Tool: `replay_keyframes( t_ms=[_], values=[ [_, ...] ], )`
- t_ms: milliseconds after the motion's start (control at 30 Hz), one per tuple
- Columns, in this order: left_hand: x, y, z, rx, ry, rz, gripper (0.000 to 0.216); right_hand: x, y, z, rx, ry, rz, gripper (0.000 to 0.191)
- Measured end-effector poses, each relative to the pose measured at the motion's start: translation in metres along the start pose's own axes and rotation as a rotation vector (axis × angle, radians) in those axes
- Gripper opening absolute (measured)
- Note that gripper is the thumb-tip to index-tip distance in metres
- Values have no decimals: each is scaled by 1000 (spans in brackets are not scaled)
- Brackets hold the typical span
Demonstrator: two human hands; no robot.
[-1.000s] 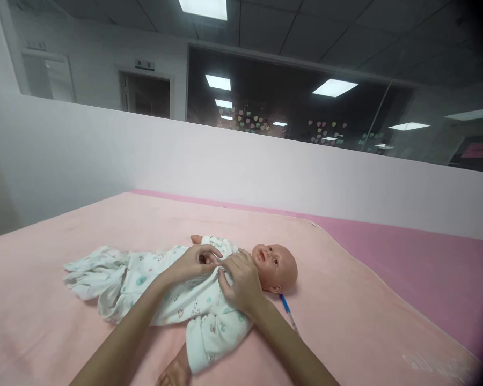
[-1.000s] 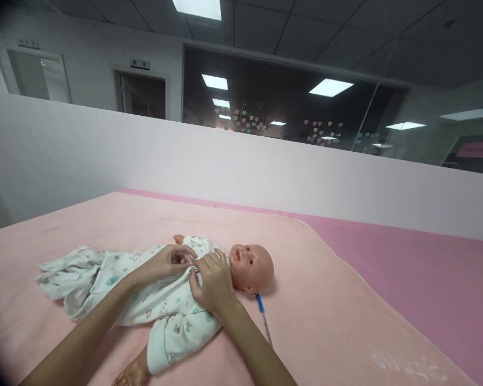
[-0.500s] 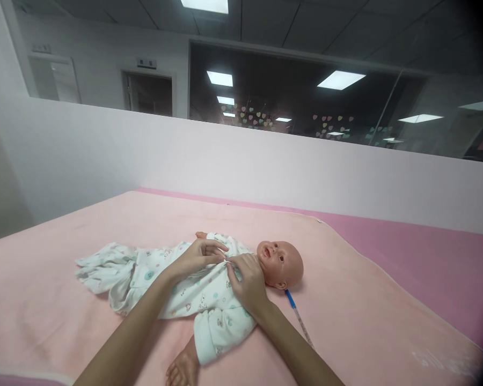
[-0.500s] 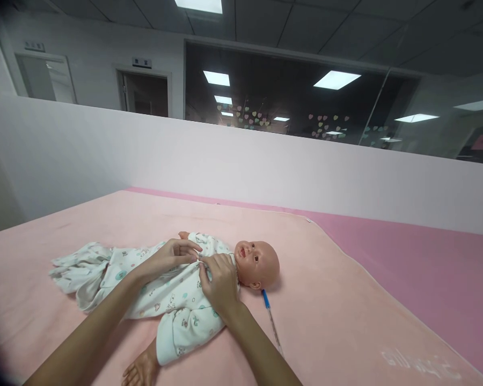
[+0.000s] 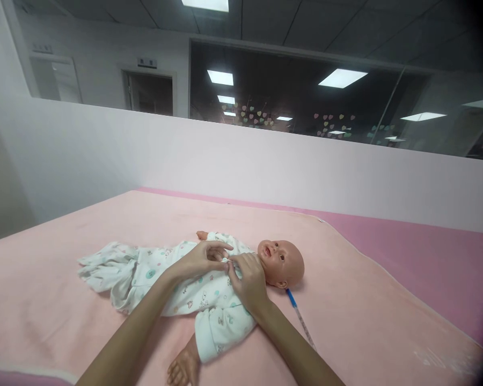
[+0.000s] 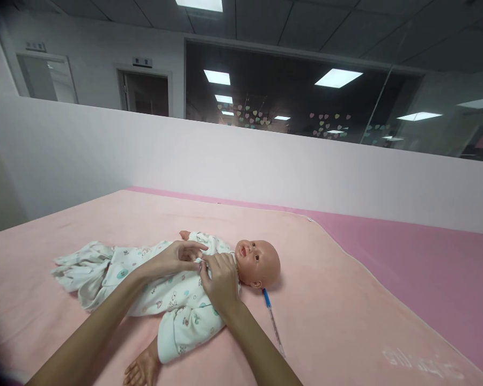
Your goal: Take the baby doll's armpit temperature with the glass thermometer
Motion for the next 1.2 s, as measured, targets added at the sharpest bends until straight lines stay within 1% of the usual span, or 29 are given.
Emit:
replay_keyframes(
  t_ms=[100,300,500,767,967,1200],
  values=[
    [3,0,1,-5,-22,55,52,0,0,0,-7,-4,-2,12],
    [9,4,1,10,19,-14,50,-2,0,-2,-16,-33,34,7],
    [8,8,0,-64,19,-1,47,-9,0,-4,-24,-117,101,6],
    [9,6,0,-45,30,-66,55,-4,5,-2,-44,-59,83,7],
    [10,8,-2,-60,56,-101,66,-1,7,-2,-64,-29,63,6],
    [11,7,-3,-57,71,-173,70,1,7,-1,-56,-11,47,8]
  ],
)
Point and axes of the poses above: each hand's wrist, its own z-axis towards the middle knuckle, its own y-axis out of the back of the hand, x = y × z, the point moved 6 cm from there along z, towards the middle knuckle, and after that the axes turned 3 degrees about x, right-handed, at the moved point
